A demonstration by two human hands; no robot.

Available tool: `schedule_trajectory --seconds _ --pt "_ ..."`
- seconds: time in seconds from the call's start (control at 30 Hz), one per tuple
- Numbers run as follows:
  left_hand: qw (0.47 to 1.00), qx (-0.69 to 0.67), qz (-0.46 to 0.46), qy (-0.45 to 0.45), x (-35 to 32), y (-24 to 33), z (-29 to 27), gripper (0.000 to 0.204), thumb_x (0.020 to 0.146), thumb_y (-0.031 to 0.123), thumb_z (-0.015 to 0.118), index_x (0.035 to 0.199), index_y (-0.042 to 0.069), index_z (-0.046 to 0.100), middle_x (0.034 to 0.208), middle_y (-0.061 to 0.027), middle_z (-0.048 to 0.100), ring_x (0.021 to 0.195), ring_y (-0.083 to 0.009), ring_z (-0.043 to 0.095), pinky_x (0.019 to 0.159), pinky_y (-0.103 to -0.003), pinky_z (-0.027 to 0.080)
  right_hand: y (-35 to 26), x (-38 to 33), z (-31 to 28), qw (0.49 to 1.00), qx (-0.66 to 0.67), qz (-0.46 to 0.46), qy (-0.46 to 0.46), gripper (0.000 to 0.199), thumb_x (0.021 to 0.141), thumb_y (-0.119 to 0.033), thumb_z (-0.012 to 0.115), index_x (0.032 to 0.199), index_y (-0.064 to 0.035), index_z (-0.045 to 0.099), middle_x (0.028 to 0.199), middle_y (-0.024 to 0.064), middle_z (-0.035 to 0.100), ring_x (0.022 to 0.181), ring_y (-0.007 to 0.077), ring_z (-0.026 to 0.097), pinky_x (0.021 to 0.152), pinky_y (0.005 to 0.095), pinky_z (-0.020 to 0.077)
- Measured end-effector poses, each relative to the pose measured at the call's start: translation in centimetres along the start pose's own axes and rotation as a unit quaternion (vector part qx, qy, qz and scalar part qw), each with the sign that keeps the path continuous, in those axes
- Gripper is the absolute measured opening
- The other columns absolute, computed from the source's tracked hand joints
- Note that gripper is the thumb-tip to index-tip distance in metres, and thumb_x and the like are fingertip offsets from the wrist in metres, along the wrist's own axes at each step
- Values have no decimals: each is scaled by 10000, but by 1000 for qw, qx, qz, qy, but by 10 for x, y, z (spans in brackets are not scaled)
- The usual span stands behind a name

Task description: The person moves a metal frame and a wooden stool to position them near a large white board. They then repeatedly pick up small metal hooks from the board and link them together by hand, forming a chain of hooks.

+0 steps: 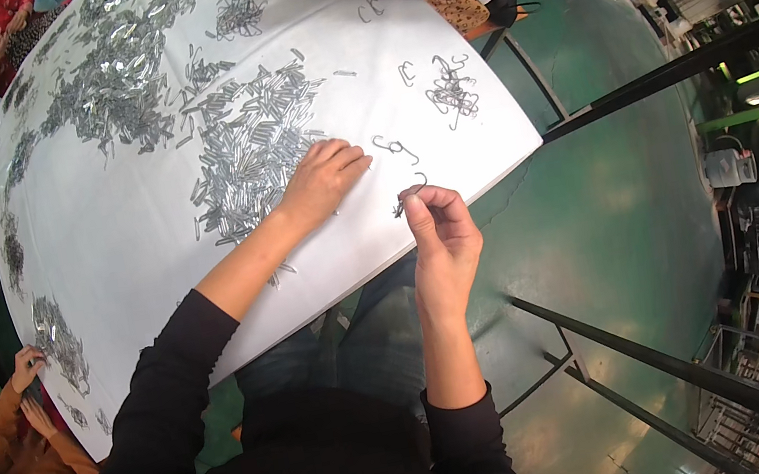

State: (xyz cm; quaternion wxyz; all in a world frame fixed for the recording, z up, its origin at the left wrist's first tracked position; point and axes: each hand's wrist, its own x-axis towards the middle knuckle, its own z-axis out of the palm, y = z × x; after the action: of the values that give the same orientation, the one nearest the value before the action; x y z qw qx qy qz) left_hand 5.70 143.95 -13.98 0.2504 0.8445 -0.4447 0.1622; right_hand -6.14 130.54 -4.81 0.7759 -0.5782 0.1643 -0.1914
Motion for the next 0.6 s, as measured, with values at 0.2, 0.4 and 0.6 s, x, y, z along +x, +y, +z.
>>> schedule_trajectory --seconds 0.2,0.4,0.6 --pt "991 98 15 -88 18 -2 15 238 718 61 557 951 19 583 897 -65 539 892 -214 527 780 -341 456 5 3 -3 1000 -23 13 8 105 855 -75 645 900 6 594 851 37 621 786 85 545 746 215 434" --pt "982 144 -17 -120 26 1 20 239 705 48 555 943 30 574 885 -61 528 905 -213 521 743 -315 451 16 7 -2 998 -68 17 6 117 840 -100 656 866 5 610 791 12 615 758 88 551 729 226 444" --pt "968 -77 -210 -111 48 11 -5 159 771 63 602 918 5 614 858 -92 629 844 -226 605 757 -314 479 19 8 1 996 -83 18 -3 138 834 -123 664 849 5 614 772 12 617 748 88 545 729 230 443"
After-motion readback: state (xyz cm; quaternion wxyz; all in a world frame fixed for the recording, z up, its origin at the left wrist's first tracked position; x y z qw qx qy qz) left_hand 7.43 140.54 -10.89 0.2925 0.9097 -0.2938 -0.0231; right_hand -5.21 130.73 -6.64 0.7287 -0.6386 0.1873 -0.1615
